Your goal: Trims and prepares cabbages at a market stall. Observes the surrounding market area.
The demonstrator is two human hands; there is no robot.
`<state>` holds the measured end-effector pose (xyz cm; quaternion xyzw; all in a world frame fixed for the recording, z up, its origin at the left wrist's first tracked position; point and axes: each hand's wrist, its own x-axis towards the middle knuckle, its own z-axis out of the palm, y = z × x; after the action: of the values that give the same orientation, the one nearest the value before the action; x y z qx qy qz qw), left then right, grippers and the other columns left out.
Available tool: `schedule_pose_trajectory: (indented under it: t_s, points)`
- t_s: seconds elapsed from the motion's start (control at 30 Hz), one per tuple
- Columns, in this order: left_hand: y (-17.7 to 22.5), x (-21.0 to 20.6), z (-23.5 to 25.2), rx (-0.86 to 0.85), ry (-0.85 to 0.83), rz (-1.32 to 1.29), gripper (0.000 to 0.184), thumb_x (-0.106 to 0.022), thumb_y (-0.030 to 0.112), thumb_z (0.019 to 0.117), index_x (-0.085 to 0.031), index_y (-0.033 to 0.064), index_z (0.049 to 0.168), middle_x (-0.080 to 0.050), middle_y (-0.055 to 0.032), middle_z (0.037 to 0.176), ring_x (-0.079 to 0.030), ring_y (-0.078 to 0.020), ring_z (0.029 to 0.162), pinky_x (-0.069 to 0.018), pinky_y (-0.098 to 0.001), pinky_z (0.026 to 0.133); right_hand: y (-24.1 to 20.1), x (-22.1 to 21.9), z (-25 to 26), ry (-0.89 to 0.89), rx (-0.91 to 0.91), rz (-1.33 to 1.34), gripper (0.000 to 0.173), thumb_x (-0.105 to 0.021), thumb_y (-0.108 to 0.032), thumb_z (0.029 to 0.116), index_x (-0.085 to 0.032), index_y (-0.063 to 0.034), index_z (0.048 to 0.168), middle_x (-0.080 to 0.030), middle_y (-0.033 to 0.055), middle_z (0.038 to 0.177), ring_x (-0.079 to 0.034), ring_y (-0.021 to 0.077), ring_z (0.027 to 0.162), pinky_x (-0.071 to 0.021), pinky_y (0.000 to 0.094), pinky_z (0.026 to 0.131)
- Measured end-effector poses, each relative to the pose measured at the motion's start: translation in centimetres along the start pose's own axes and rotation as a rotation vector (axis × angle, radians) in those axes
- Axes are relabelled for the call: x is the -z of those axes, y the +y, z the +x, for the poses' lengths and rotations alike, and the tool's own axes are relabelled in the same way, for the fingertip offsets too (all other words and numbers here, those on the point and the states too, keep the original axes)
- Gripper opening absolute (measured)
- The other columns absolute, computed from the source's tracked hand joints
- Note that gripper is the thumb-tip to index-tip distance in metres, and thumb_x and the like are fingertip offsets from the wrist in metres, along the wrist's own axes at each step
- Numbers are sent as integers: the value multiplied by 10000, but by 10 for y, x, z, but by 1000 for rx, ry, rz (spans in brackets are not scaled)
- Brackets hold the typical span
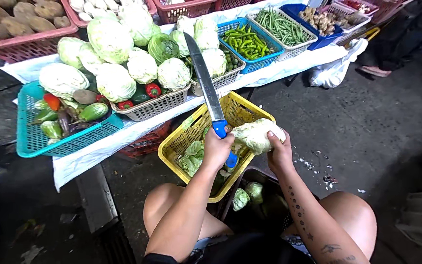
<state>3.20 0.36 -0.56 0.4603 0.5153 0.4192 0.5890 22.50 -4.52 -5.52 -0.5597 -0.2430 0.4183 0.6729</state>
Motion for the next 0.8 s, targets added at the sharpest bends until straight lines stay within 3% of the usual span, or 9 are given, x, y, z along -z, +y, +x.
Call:
schedule_pose_trajectory:
  t_s: [0.1, 0.2, 0.37, 0.43, 0.5, 0.57, 0.63, 0.73, 0.8]
  points:
    - [1, 0, -2, -44, -53, -119, 202, -668, -27, 915, -582, 15, 1093, -692, -126, 979, -710, -241, 835, -632, -429, 776, 0, -3, 4, 97, 15, 30, 755, -775, -148, 881, -330, -108, 1489, -606, 170, 1255, -682, 278, 1029, -611, 456, 838]
    - [1, 1, -4, -101, -94, -93, 171, -652, 0, 899, -603, 49, 1055, -685, -90, 939, -647, -183, 748, -554, -332, 626, -1, -7, 2, 160, 48, -54, 889, -850, -149, 803, -325, -97, 1518, -577, 168, 1316, -665, 261, 1085, -607, 441, 863]
    - [8, 2, -10, -127, -175, -158, 152, -621, -5, 893, -609, 70, 1025, -676, -73, 927, -626, -153, 741, -535, -303, 615, 2, 10, 7, 211, 281, -533, 1013, -923, -402, 682, -432, -103, 1516, -474, 182, 1440, -520, 284, 1285, -494, 465, 1035]
    - [10, 6, -10, -90, -92, 0, 168, -659, -1, 881, -609, 55, 1031, -681, -73, 887, -642, -169, 720, -550, -328, 612, 5, 18, 9, 204, 172, -393, 935, -888, -349, 750, -421, -86, 1515, -543, 166, 1401, -604, 246, 1216, -562, 440, 982]
    - [16, 15, 0, -51, 40, 301, 274, -736, 97, 862, -632, 47, 1110, -694, -82, 923, -686, -181, 789, -594, -372, 699, 3, 9, 23, 184, -58, -103, 739, -753, -276, 921, -371, -43, 1509, -623, 189, 1293, -680, 277, 1087, -614, 459, 878]
    - [17, 23, 7, -16, 122, 466, 394, -732, 180, 885, -636, 35, 1239, -600, -154, 1270, -627, -238, 1114, -554, -409, 941, -8, -10, 39, 163, -310, 80, 584, -627, -374, 1009, -425, -90, 1477, -644, 183, 1268, -683, 309, 1073, -608, 493, 849]
    - [10, 25, 13, -19, 188, 403, 431, -714, 172, 907, -608, 3, 1289, -469, -207, 1462, -565, -265, 1245, -528, -399, 1004, -32, -39, 56, 87, -449, 213, 585, -549, -458, 1027, -396, -147, 1498, -569, 171, 1377, -623, 333, 1193, -581, 536, 917]
    - [2, 25, 22, -56, 307, 142, 438, -696, 144, 930, -541, -25, 1303, -569, -216, 1234, -659, -253, 942, -592, -406, 797, -91, -101, 82, -178, -297, 283, 698, -329, -652, 1036, -323, -177, 1547, -505, 125, 1484, -580, 297, 1276, -545, 492, 995]
    - [0, 29, 24, -59, 344, 46, 417, -687, 145, 957, -531, -32, 1301, -612, -207, 1132, -683, -257, 893, -620, -422, 771, -123, -135, 96, -305, -68, 206, 799, -263, -682, 1033, -212, -120, 1598, -405, 142, 1580, -536, 286, 1351, -511, 471, 1065]
